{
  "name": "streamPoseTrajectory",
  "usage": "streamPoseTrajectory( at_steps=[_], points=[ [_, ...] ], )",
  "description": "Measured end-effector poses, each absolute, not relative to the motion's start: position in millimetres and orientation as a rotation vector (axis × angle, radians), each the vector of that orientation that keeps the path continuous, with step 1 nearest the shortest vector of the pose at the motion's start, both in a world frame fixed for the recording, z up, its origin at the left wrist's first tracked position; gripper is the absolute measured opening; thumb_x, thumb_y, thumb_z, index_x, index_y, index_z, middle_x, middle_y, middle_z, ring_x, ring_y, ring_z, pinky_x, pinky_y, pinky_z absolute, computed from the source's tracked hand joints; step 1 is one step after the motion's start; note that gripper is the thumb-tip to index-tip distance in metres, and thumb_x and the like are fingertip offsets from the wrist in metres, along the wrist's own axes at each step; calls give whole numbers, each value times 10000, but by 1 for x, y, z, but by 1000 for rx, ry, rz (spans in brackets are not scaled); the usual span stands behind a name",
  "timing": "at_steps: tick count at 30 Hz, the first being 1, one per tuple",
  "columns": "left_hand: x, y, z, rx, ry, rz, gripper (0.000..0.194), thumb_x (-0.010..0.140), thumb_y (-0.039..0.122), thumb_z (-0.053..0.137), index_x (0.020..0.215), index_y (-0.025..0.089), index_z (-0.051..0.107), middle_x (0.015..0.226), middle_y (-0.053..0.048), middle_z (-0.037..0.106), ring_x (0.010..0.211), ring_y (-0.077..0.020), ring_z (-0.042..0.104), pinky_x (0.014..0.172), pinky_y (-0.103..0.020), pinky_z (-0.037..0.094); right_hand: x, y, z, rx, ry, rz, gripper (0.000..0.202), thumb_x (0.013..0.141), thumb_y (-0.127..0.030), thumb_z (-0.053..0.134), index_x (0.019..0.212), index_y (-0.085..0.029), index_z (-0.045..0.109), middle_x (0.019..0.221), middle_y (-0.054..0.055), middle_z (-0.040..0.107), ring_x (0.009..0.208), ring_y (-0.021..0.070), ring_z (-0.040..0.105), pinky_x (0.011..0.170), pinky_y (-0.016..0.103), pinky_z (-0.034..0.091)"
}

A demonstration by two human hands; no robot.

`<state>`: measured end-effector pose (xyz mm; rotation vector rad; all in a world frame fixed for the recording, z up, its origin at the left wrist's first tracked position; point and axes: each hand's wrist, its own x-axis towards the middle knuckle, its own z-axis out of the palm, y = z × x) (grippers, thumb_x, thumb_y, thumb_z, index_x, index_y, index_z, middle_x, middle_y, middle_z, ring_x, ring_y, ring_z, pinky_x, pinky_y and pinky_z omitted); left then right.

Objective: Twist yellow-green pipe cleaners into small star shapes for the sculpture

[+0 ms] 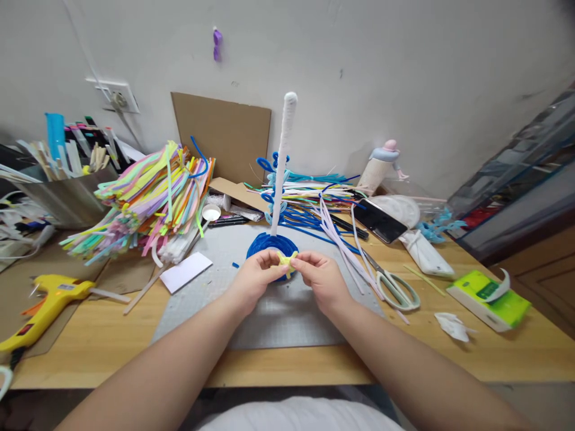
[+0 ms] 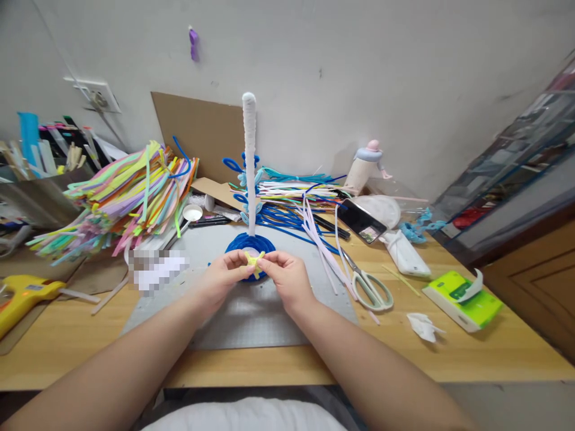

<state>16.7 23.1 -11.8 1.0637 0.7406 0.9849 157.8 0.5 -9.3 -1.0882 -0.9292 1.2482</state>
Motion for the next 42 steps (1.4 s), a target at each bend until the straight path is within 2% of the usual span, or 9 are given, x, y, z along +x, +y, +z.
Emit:
streamPoseTrajectory(
  at_steps=[4, 10, 15, 19, 23, 27, 34, 36, 42],
  points=[
    [17, 24, -14, 1177, 771, 998, 306, 641, 268, 730, 893, 153, 600, 763, -11, 603, 643, -96, 540, 523, -185, 403, 158, 2, -9, -1121, -972, 1318, 216, 601, -334, 742, 681, -144, 678, 434, -61, 456, 402, 46, 283, 404, 218, 197],
    [18, 20, -14, 1068, 785, 983, 277, 626, 255, 742, 782, 157, 536, 728, 12, 614, 576, -91, 575, 576, -241, 490, 160, 5, -8, -1136, -947, 1529, 240, 617, -334, 728, 718, -155, 603, 514, -62, 488, 398, 26, 253, 388, 196, 104],
    [17, 21, -12, 930, 792, 962, 310, 612, 235, 752, 784, 158, 506, 663, 14, 621, 520, -94, 585, 544, -237, 498, 166, 6, -5, -1097, -893, 1654, 249, 667, -350, 680, 680, -169, 509, 496, -94, 375, 382, 17, 190, 392, 184, 65],
    [16, 23, -8, 887, 811, 985, 323, 594, 211, 763, 772, 154, 500, 650, 7, 625, 530, -94, 588, 540, -227, 503, 170, 7, -2, -1066, -961, 1656, 253, 659, -343, 703, 710, -160, 535, 488, -95, 368, 385, 18, 182, 391, 191, 59],
    [16, 22, -6, 826, 779, 953, 309, 610, 203, 755, 759, 159, 489, 665, -4, 637, 587, -110, 615, 611, -260, 523, 168, 7, -5, -1047, -1027, 1568, 273, 635, -352, 732, 749, -149, 588, 528, -54, 509, 383, 19, 223, 384, 197, 97],
    [15, 22, -5, 862, 748, 906, 282, 626, 232, 747, 744, 159, 502, 715, -14, 648, 670, -130, 631, 680, -281, 508, 165, 7, -8, -1052, -1047, 1468, 278, 614, -372, 741, 727, -147, 622, 542, -34, 557, 393, 34, 307, 388, 200, 167],
    [14, 22, 1, 1136, 829, 1031, 267, 604, 323, 754, 710, 131, 601, 749, -24, 644, 661, -103, 560, 641, -223, 428, 166, 6, -4, -1043, -1185, 1331, 234, 636, -359, 725, 699, -163, 614, 637, -14, 616, 549, 90, 498, 514, 217, 353],
    [14, 21, 1, 1155, 844, 1057, 263, 599, 327, 756, 674, 131, 597, 714, -17, 635, 645, -102, 549, 626, -223, 421, 165, 6, -4, -1046, -1180, 1324, 236, 637, -355, 725, 693, -163, 601, 618, -25, 598, 514, 75, 465, 485, 206, 329],
    [13, 21, 2, 1062, 811, 1009, 280, 588, 330, 767, 641, 131, 578, 631, 3, 610, 575, -87, 540, 586, -211, 426, 165, 4, -2, -1058, -1114, 1402, 256, 631, -355, 734, 688, -155, 585, 493, -67, 469, 382, 29, 247, 382, 201, 133]
  ],
)
